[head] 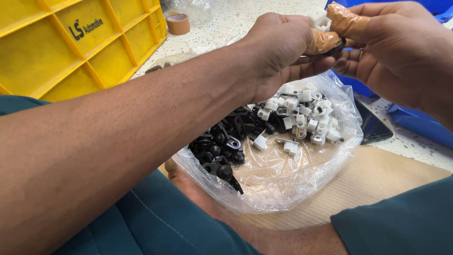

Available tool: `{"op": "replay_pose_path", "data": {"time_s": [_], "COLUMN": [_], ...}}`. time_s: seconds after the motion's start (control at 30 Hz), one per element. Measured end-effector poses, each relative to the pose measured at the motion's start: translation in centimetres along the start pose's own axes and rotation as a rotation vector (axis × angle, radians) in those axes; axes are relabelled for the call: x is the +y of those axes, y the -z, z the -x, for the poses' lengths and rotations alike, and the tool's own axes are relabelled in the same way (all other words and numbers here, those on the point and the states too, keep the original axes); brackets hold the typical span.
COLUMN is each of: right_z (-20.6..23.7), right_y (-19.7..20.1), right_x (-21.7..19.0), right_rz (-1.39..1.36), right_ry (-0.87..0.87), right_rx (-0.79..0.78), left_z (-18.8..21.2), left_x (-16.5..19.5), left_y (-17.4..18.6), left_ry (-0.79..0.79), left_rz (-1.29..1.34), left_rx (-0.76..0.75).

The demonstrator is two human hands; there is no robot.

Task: The person sits at a workbench assembling small plastic components. They pick a black bracket and a white plastic slider from a pile, press the slider into the bracket, insert a metal pin, and place the finished assembly into a blue bin, repeating the cycle.

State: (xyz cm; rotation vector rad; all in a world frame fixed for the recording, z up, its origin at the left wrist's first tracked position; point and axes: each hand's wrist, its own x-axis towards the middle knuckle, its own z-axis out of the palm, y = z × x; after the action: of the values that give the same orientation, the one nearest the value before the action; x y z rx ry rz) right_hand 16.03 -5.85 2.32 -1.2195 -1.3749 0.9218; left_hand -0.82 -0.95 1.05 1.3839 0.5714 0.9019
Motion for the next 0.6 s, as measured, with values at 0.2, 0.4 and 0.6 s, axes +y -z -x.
{"op": "replay_pose_path", "data": {"time_s": [0.2,0.4,0.6], "right_z": [0.2,0.5,-0.3], "right_y": [0.3,-0.5,0.1], "right_x": [0.2,-0.3,0.9], "right_rz": [-0.009,-0.08,-0.083], "right_ry": [0.021,0.026,0.028], "right_rx": [-0.011,-0.028,-0.066], "left_z": [0.0,-0.1,-0.1], "left_x": [0.2,0.8,1.0], "left_y": [0.1,-0.3,0.0], "left_ry": [-0.023,0.001,0.044], "left_rz": [-0.08,-0.116,-0.1], "left_rx": [-0.062,-0.035,-0.021]}}
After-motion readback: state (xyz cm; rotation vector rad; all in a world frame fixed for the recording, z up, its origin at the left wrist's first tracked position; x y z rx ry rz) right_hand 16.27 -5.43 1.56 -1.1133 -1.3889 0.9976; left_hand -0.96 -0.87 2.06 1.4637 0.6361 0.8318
